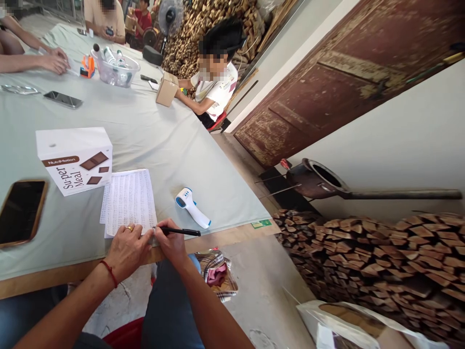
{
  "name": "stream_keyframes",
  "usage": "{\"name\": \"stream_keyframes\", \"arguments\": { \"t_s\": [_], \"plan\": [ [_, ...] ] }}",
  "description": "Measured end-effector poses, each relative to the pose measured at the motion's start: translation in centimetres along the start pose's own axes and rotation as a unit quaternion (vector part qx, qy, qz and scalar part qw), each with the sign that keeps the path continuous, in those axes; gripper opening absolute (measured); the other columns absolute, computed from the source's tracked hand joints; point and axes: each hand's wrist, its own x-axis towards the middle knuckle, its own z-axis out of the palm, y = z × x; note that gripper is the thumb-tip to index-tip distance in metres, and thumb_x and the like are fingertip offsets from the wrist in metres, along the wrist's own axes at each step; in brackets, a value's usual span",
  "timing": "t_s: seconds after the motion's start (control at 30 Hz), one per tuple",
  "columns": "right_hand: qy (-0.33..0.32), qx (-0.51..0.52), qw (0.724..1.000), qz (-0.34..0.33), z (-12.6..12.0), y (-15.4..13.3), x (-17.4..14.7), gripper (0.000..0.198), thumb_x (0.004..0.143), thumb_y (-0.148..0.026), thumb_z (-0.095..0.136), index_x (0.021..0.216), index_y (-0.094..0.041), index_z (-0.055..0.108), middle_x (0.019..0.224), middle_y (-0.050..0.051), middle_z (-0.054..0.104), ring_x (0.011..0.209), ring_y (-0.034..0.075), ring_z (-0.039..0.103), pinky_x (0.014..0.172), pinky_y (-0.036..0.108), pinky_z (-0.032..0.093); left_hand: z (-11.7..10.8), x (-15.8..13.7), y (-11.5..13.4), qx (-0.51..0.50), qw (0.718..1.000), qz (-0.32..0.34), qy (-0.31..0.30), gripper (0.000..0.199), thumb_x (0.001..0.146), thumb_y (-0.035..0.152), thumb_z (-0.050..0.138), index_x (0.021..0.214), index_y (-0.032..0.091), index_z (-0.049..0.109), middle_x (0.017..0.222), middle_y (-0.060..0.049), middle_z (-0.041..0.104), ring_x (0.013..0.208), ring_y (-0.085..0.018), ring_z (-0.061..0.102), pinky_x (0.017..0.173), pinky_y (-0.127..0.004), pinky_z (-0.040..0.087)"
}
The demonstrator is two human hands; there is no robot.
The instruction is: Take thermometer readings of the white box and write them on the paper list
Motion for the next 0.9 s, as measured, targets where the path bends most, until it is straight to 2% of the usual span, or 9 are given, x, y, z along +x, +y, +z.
{"name": "stream_keyframes", "arguments": {
  "t_s": [0.27, 0.7, 0.9],
  "plan": [
    [0.009, -0.005, 1.000, -0.004, -0.05, 0.15, -0.03, 0.012, 0.073, -0.032, 0.055, 0.067, -0.022, 0.055, 0.057, -0.003, 0.056, 0.055, 0.014, 0.051, 0.056, 0.028, 0.045, 0.17, -0.07, -0.05, -0.009, 1.000, 0.002, 0.017, 0.026, 0.094, 0.023, 0.051, 0.119, 0.022, 0.058, 0.094, -0.008, 0.061, 0.090, -0.026, 0.058, 0.074, -0.038, 0.040],
    [0.006, -0.012, 1.000, -0.007, -0.02, 0.22, -0.01, 0.012, 0.074, -0.031, 0.054, 0.066, -0.022, 0.055, 0.059, -0.003, 0.056, 0.056, 0.014, 0.052, 0.057, 0.028, 0.045, -0.58, 0.08, 0.22, 0.011, 0.999, -0.006, -0.033, 0.027, 0.096, 0.025, 0.047, 0.121, 0.022, 0.058, 0.097, -0.009, 0.062, 0.094, -0.028, 0.059, 0.076, -0.039, 0.041],
    [0.013, 0.022, 1.000, 0.017, -0.13, -0.24, 0.02, 0.012, 0.071, -0.033, 0.053, 0.064, -0.022, 0.054, 0.057, -0.003, 0.054, 0.054, 0.014, 0.050, 0.053, 0.027, 0.043, -0.51, 0.10, 0.19, 0.013, 1.000, -0.003, -0.024, 0.026, 0.096, 0.026, 0.048, 0.120, 0.022, 0.058, 0.097, -0.009, 0.062, 0.093, -0.027, 0.059, 0.076, -0.039, 0.041]
  ]
}}
